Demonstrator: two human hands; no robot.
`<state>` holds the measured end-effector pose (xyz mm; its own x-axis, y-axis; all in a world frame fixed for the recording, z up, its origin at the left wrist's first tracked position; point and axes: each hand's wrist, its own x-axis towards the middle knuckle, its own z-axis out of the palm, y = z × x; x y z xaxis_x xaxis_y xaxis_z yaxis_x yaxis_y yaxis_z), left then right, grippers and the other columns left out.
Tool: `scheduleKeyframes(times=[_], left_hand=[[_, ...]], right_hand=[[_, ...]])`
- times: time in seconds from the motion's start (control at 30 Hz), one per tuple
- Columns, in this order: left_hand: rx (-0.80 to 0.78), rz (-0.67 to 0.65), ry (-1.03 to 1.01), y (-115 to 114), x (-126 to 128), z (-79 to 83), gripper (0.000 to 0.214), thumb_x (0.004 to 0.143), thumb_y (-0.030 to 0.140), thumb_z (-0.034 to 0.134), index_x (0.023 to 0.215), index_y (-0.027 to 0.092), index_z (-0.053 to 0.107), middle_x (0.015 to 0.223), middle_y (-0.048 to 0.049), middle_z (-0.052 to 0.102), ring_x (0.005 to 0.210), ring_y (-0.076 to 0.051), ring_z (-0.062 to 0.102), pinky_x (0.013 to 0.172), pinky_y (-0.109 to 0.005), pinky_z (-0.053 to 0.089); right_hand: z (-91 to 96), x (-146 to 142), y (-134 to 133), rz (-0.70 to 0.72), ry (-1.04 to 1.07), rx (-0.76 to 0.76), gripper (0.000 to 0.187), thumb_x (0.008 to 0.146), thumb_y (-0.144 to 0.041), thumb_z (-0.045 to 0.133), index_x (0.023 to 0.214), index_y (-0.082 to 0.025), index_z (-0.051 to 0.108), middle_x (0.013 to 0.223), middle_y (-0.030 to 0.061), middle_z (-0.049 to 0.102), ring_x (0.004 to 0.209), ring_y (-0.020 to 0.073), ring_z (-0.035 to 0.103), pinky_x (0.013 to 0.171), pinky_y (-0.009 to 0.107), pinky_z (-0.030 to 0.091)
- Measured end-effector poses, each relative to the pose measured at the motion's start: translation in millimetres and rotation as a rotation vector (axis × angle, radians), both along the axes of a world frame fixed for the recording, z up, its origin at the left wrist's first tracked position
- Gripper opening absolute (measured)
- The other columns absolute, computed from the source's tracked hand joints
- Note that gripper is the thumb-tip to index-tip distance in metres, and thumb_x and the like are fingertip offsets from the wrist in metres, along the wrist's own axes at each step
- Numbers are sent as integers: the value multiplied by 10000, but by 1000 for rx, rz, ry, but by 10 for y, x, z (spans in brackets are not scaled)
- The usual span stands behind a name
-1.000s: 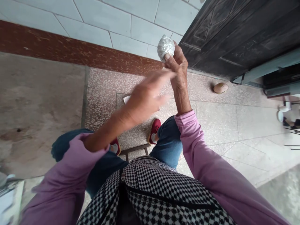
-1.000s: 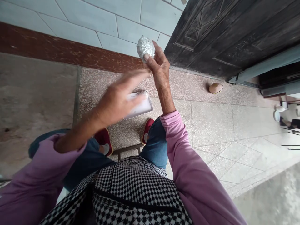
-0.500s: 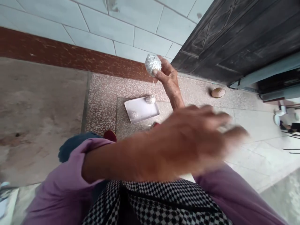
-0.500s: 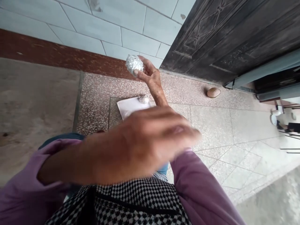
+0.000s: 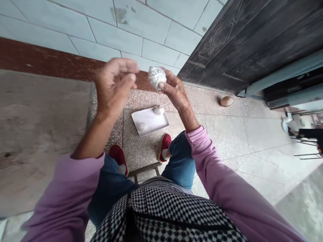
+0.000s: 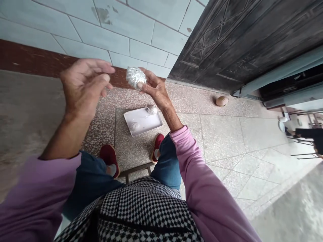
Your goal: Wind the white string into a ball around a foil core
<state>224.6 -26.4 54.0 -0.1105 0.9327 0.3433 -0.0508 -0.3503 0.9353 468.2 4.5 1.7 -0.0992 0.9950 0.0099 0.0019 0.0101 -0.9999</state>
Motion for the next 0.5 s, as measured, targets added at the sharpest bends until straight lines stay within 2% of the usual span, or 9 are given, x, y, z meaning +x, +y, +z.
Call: scheduleKeyframes(times=[0.03, 0.1, 0.13, 0.2, 0.27, 0.37, 0.43, 0.5], left_hand=[[-77, -11, -50, 181, -16, -176, 477, 848, 593, 1030, 1157, 295, 821, 1181, -58, 878, 804, -197, 668, 690, -368, 566], [-197, -150, -64, 419, -62, -473, 622, 732, 481, 1090, 1251, 271, 818, 1356, -72, 914, 733, -144, 627, 569, -317, 436], [-248, -253, -74, 478, -80, -582, 686, 738, 449, 1095, 1333, 262, 811, 1387, -80, 911, 717, -137, 641, 541, -312, 392], [-301, -430, -67, 511, -84, -716, 740, 764, 435, 1129, 1394, 242, 793, 1316, -85, 907, 730, -154, 688, 528, -320, 377], [-317, -516, -28, 487, -43, -777, 674, 843, 528, 1147, 1334, 226, 797, 1143, -64, 882, 776, -185, 718, 570, -346, 447], [-265, -422, 119, 430, 51, -840, 559, 1036, 736, 1005, 1166, 237, 792, 872, 14, 770, 781, -165, 633, 677, -366, 530], [-224, -347, 200, 393, 98, -881, 518, 1129, 750, 877, 1050, 251, 763, 804, 33, 724, 751, -151, 567, 703, -369, 528], [-217, -331, 240, 363, 123, -900, 486, 1155, 688, 813, 943, 260, 724, 801, 12, 729, 738, -165, 573, 708, -389, 522]], right_hand=[[4, -39, -12, 35, 22, -9, 1074, 886, -841, 1067, 1733, -251, 769, 1682, 122, 856, 1564, 386, 770, 1093, 474, 770], [3, -114, -36, 107, 69, -41, 1059, 911, -834, 1081, 1725, -239, 757, 1656, 135, 842, 1505, 375, 804, 1037, 435, 812], [0, -147, -50, 138, 91, -63, 1055, 911, -838, 1095, 1716, -243, 761, 1625, 137, 844, 1482, 375, 816, 1008, 415, 828], [-9, -196, -74, 193, 122, -113, 1065, 914, -854, 1111, 1721, -247, 770, 1549, 141, 853, 1450, 376, 834, 974, 385, 843], [-19, -214, -89, 219, 131, -141, 1084, 933, -867, 1109, 1752, -242, 772, 1479, 145, 866, 1422, 372, 846, 983, 373, 845], [-42, -175, -76, 185, 78, -137, 1082, 946, -874, 1106, 1768, -248, 786, 1447, 151, 882, 1424, 370, 847, 1035, 399, 841], [-69, -124, -43, 136, 16, -128, 1075, 939, -898, 1097, 1759, -271, 798, 1480, 151, 885, 1466, 382, 838, 1075, 450, 845], [-109, -76, -1, 100, -28, -113, 1110, 904, -936, 1101, 1746, -277, 806, 1516, 144, 888, 1479, 393, 829, 1110, 513, 845]])
